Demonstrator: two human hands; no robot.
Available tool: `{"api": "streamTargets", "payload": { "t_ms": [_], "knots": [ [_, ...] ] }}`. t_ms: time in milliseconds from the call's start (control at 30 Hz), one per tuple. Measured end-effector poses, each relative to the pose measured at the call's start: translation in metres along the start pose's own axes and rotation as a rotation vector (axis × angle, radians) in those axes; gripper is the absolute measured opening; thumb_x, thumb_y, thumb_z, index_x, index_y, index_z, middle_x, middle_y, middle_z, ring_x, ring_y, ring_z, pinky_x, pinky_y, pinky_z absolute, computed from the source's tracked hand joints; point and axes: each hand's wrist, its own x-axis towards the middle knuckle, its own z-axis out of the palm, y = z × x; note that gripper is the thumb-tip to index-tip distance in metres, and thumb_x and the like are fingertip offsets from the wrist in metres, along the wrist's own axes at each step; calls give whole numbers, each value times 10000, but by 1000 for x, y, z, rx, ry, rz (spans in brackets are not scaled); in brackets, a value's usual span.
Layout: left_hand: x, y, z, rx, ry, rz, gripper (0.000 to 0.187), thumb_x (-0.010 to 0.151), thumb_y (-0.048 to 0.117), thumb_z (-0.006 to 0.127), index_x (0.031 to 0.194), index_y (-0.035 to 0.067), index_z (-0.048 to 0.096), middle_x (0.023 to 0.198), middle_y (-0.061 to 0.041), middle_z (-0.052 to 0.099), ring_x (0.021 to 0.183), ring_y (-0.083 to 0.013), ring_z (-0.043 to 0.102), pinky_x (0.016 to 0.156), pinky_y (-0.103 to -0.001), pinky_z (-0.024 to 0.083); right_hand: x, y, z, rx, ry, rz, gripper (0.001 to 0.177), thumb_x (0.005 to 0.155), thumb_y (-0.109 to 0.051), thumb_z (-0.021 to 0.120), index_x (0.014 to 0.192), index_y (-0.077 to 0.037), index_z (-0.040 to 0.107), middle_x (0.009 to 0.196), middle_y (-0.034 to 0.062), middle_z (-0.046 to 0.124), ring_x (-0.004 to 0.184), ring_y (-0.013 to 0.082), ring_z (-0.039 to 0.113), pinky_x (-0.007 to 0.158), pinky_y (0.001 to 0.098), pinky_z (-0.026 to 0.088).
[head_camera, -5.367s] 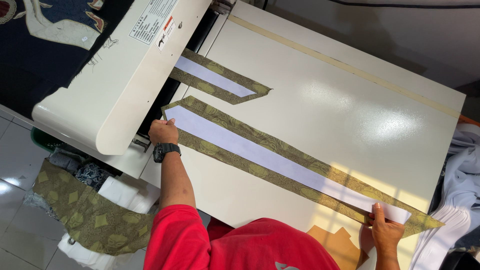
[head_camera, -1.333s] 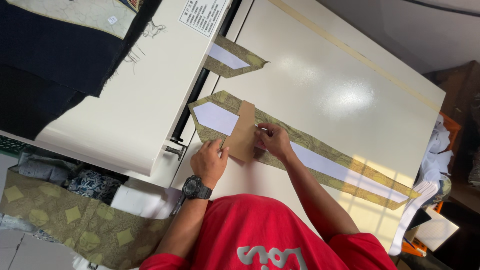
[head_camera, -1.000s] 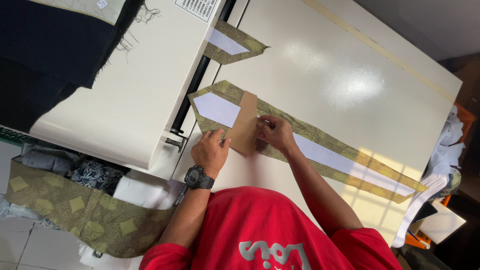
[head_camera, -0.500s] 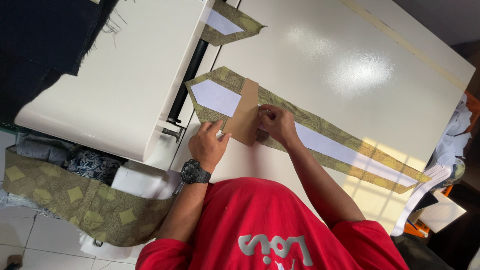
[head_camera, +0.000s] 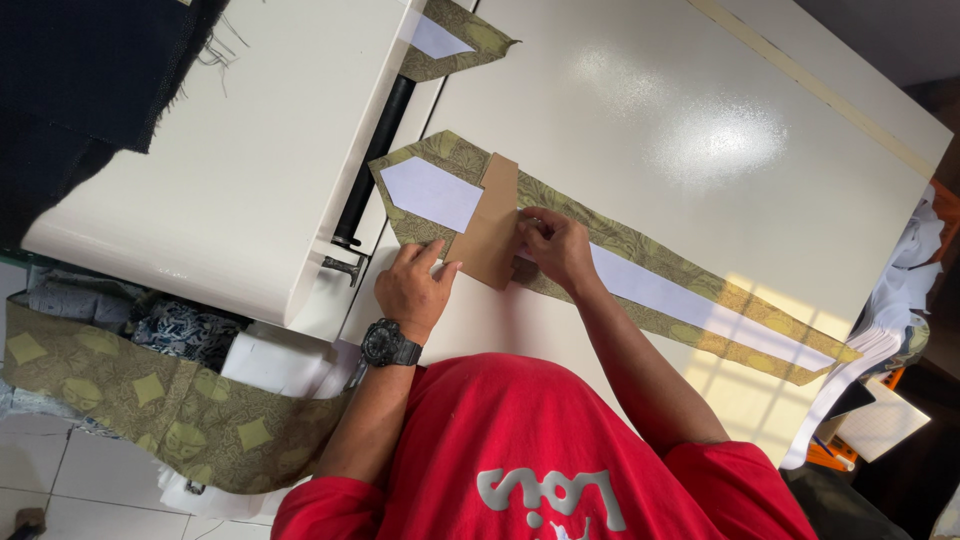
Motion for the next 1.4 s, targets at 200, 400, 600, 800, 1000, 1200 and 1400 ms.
{"api": "streamTargets", "payload": {
  "t_ms": [200,400,600,800,1000,1200,1400],
  "knots": [
    [0,-1,1,8,2,-1,408,761,323,883,1107,133,781,954,-29,722,746,-239,724,603,-369,559,-1,-2,0,-32,12,-9,319,932,-183,711,1222,-52,728,789,55,732,671,111,686,639,291,596],
    [0,-2,1,17,0,7,405,764,330,882,1103,133,782,942,-34,723,733,-238,724,593,-368,557,-4,-3,0,-272,112,-153,262,927,-265,720,1151,-141,775,787,81,743,692,202,710,680,350,577],
    [1,-1,0,-8,-5,9,394,779,318,878,1109,128,777,947,-40,722,743,-247,722,604,-377,557,-3,-4,2,-410,142,-167,247,908,-324,704,1120,-222,782,818,53,761,767,240,724,722,393,577],
    [2,0,-1,-9,-8,2,397,761,304,886,1098,126,775,946,-41,720,742,-257,720,602,-384,554,-2,-1,2,-495,145,-178,250,899,-326,707,1124,-249,783,848,38,765,836,248,711,744,407,571],
    [2,0,-2,-13,-4,-4,395,752,298,890,1092,133,776,942,-35,720,742,-255,721,605,-382,555,-3,-6,0,-527,207,-302,232,922,-311,703,1119,-226,791,878,29,757,845,248,709,731,409,573],
    [1,-1,1,-9,-15,-23,394,752,306,891,1086,133,777,917,-39,711,723,-262,714,583,-392,544,7,-34,8,-561,139,-509,176,884,-293,760,989,-152,766,864,34,741,766,238,707,642,405,564],
    [2,-2,5,16,14,-27,373,741,294,876,1068,142,779,895,-31,705,705,-279,711,575,-410,543,19,-59,42,-637,93,-852,79,864,-207,738,875,-130,721,784,56,698,751,263,695,597,418,558]
  ]
}}
